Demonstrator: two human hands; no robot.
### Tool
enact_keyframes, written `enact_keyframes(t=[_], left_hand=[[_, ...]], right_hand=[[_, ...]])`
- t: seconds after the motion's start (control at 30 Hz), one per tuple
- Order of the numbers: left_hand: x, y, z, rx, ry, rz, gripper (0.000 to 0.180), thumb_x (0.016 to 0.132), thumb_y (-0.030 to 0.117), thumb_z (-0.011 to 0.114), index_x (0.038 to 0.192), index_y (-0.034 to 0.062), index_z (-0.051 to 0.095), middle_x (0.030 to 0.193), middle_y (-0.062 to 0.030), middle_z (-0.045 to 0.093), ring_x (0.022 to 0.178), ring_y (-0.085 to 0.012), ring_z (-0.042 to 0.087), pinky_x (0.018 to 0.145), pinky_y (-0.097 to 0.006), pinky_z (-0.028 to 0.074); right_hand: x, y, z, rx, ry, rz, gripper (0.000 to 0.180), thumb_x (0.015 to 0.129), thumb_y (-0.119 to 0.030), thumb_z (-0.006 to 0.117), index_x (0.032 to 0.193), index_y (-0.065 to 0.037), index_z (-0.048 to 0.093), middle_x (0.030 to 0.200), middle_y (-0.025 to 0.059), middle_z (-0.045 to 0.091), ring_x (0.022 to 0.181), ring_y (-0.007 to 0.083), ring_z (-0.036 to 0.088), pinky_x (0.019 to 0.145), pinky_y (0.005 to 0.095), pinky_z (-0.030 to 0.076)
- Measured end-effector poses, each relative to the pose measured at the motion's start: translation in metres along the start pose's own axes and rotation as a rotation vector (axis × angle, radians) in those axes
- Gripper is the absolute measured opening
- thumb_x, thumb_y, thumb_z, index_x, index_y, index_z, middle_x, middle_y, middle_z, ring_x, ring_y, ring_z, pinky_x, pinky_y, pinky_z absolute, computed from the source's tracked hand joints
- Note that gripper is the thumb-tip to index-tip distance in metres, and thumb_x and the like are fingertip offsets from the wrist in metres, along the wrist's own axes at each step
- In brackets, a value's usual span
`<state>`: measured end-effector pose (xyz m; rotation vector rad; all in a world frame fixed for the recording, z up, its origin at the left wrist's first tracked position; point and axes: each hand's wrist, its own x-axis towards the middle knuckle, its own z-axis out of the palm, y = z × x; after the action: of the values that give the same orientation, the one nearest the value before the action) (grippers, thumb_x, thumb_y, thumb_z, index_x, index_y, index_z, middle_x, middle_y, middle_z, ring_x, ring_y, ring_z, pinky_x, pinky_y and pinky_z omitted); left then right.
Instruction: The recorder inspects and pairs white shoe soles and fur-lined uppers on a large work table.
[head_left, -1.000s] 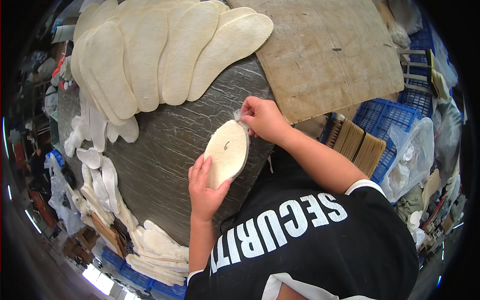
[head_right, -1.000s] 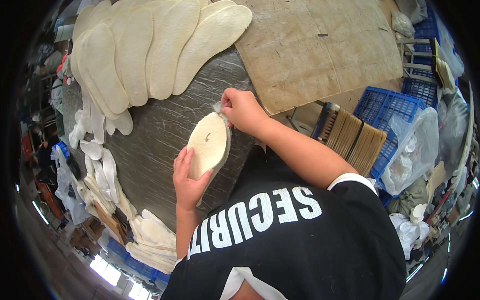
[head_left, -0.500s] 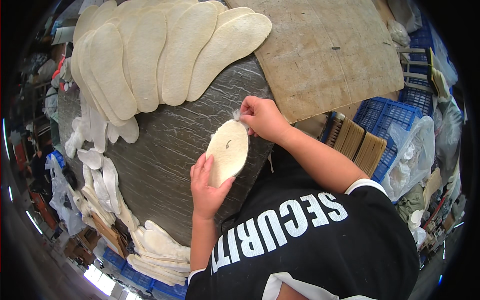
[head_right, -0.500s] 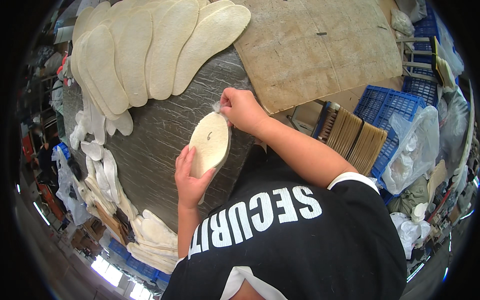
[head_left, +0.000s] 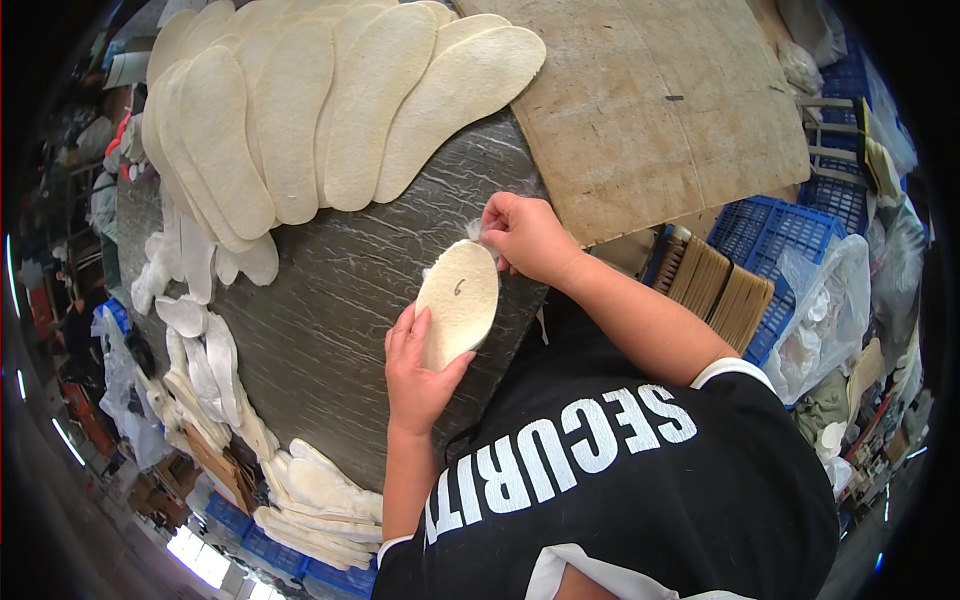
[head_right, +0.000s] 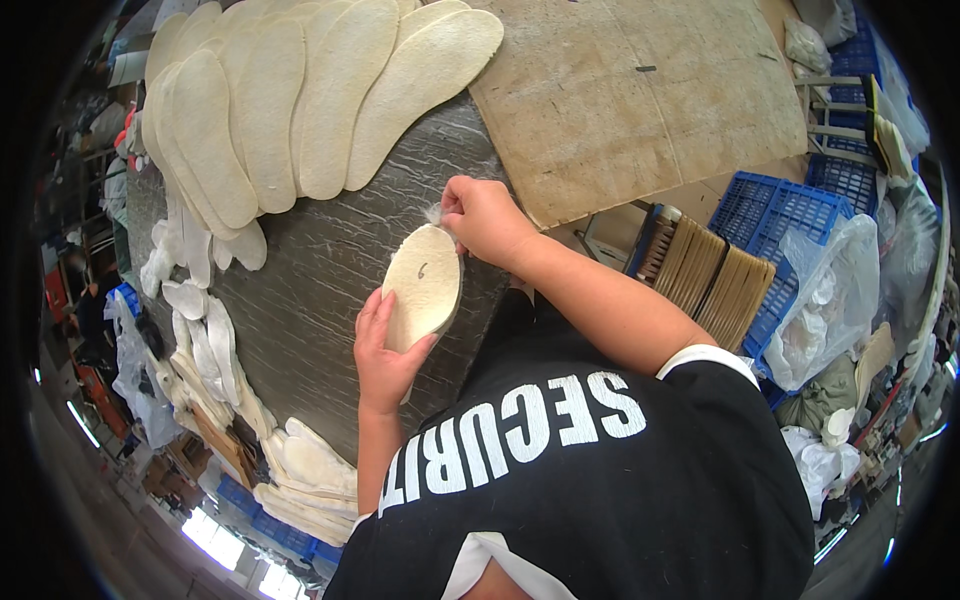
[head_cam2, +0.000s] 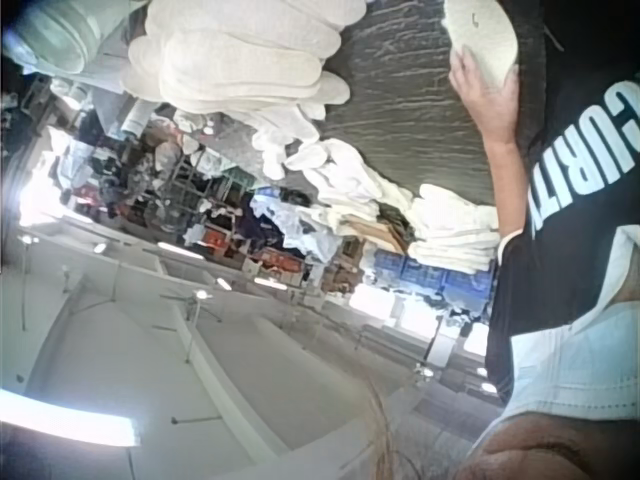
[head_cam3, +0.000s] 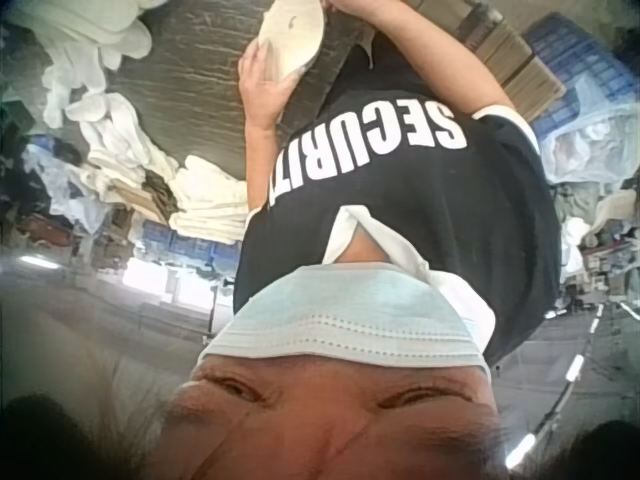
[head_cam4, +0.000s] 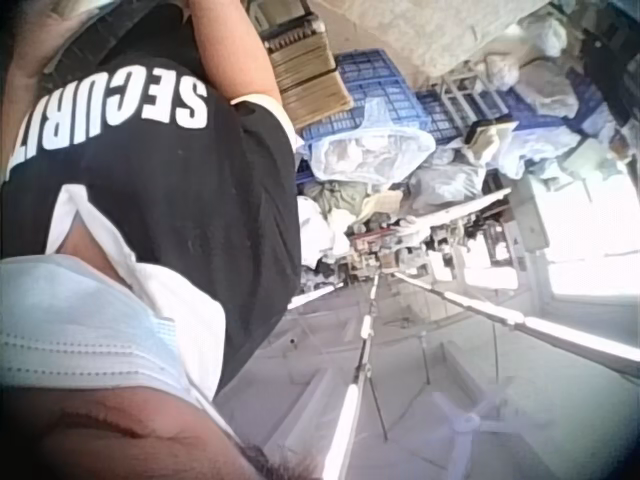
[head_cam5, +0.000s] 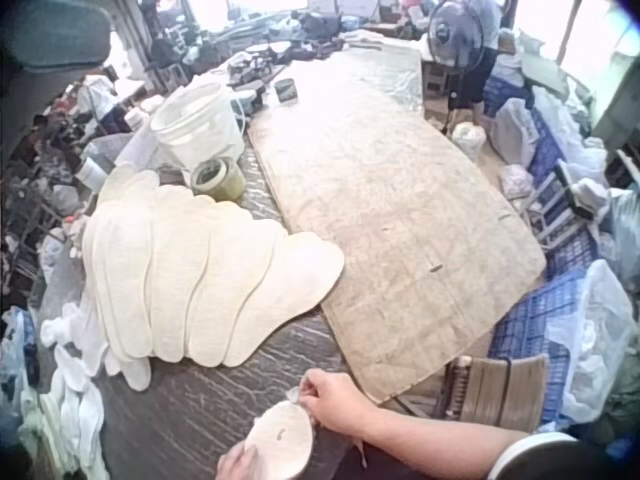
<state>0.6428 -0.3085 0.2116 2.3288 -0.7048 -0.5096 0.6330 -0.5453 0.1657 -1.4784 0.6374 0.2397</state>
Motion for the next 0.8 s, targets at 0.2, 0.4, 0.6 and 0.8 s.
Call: enact_keyframes(t=[0.2, 0.4, 0.6, 0.8], left_hand=[[0.002, 0.001, 0.001, 0.037, 0.003, 0.013, 0.073, 0.056, 0.013, 0.084, 0.122, 0.0012, 0.056, 0.128, -0.0179, 0.052, 0.115, -0.0321, 0.051, 0.098, -0.040, 0.040], [0.002, 0.002, 0.002, 0.035, 0.004, 0.029, 0.075, 0.053, 0.014, 0.085, 0.120, -0.0019, 0.055, 0.128, -0.0167, 0.052, 0.108, -0.0340, 0.051, 0.093, -0.040, 0.043], [0.004, 0.005, 0.001, 0.042, -0.008, 0.015, 0.079, 0.050, 0.019, 0.086, 0.120, -0.0030, 0.055, 0.128, -0.0166, 0.051, 0.108, -0.0343, 0.051, 0.093, -0.041, 0.043], [0.001, 0.004, 0.002, 0.052, 0.016, 0.022, 0.081, 0.049, 0.022, 0.087, 0.119, -0.0031, 0.055, 0.128, -0.0171, 0.051, 0.109, -0.0350, 0.050, 0.093, -0.042, 0.043]], right_hand=[[-0.002, -0.003, -0.001, 0.011, -0.010, 0.023, 0.007, 0.082, -0.002, 0.061, 0.086, 0.000, 0.055, 0.071, 0.0063, 0.063, 0.049, 0.0084, 0.057, 0.041, 0.0230, 0.044], [-0.001, -0.001, 0.000, 0.018, -0.009, 0.040, 0.008, 0.083, -0.003, 0.061, 0.087, 0.000, 0.055, 0.071, 0.0058, 0.062, 0.050, 0.0083, 0.057, 0.041, 0.0228, 0.044], [-0.005, 0.000, 0.001, 0.053, -0.023, 0.055, 0.005, 0.086, -0.004, 0.058, 0.089, -0.001, 0.055, 0.073, 0.0036, 0.059, 0.053, 0.0083, 0.058, 0.041, 0.0212, 0.043], [-0.026, -0.001, 0.004, -0.589, 0.140, -0.846, 0.043, 0.069, -0.009, 0.075, 0.107, -0.007, 0.055, 0.107, 0.0104, 0.060, 0.095, 0.0244, 0.059, 0.079, 0.0372, 0.049]])
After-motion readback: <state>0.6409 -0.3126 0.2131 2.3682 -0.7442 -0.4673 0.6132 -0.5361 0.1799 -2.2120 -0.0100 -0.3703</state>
